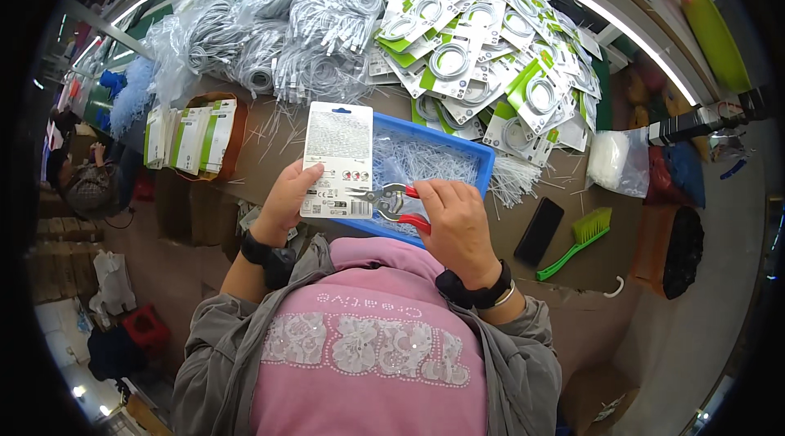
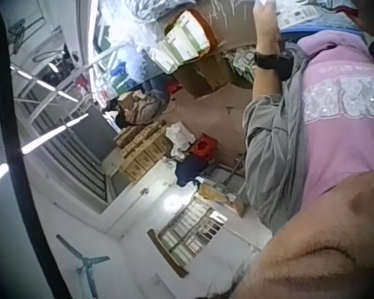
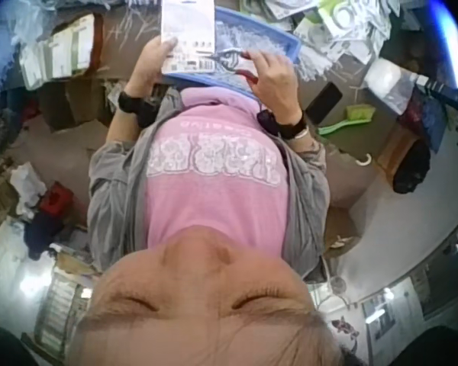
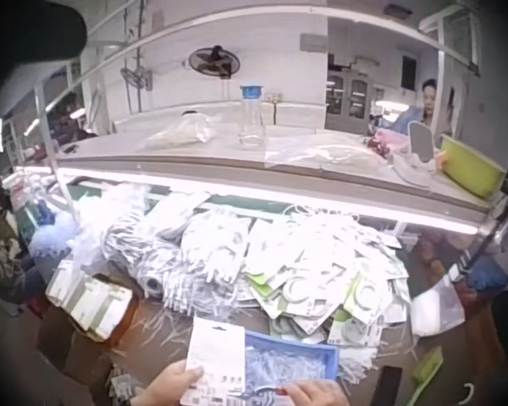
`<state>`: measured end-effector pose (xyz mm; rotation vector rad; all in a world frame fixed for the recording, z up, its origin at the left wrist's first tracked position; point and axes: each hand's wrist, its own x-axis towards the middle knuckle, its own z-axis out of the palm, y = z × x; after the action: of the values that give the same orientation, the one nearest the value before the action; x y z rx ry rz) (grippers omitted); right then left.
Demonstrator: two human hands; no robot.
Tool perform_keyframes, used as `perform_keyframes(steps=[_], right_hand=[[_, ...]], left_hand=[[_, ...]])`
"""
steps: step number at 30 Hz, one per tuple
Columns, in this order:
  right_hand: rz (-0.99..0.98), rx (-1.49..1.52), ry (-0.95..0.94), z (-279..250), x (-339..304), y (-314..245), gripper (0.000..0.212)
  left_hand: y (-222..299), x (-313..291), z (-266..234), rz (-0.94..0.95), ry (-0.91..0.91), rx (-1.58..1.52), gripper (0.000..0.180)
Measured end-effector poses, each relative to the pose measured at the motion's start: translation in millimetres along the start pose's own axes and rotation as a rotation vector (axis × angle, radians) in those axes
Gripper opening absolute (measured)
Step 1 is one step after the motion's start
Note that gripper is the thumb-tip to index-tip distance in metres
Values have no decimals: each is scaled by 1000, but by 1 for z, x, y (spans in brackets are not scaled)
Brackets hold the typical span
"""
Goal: The person scans a QR code on a phone, picks up a packaged cable, and trims the plastic packaging with shears. They repeat this process, trimming each package and placing the finished items into a blue tray.
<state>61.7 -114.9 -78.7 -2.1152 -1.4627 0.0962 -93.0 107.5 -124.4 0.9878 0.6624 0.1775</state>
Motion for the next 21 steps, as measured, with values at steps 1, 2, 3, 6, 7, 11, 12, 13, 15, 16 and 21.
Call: perform_keyframes(steps=[1,2,3,6,7,11,12,13,15,16,21], right_hand=[[-14,-16,-10,0,0,-1,55],[-27,-33,-19,0,0,-1,56],[-39,-50,-29,0,0,-1,57],[-49,-51,-30,1,0,-1,57],[-51,-51,-30,1,0,-1,56],[-105,-107,-18,2,-2,2,54],[-103,-108,-16,1,-3,4,54],[-45,-70,-106,1,-4,6,51],[75,6,-283,0,-6,10,45],[78,2,-278,0,-4,10,45],[381,835,-22,31,23,-7,34]], left_hand=[[1,-2,3,4,2,-2,33],[2,-4,6,12,-8,2,33],[2,-5,8,20,-20,6,33],[1,-7,12,21,-37,7,33],[1,-7,13,12,-43,5,33],[1,-8,16,-20,-67,5,33],[1,-8,16,-32,-77,6,33],[1,-8,18,-32,-79,8,33],[0,-6,22,11,-70,33,32],[0,-4,25,34,-67,46,31],[-2,4,51,301,-130,440,32]])
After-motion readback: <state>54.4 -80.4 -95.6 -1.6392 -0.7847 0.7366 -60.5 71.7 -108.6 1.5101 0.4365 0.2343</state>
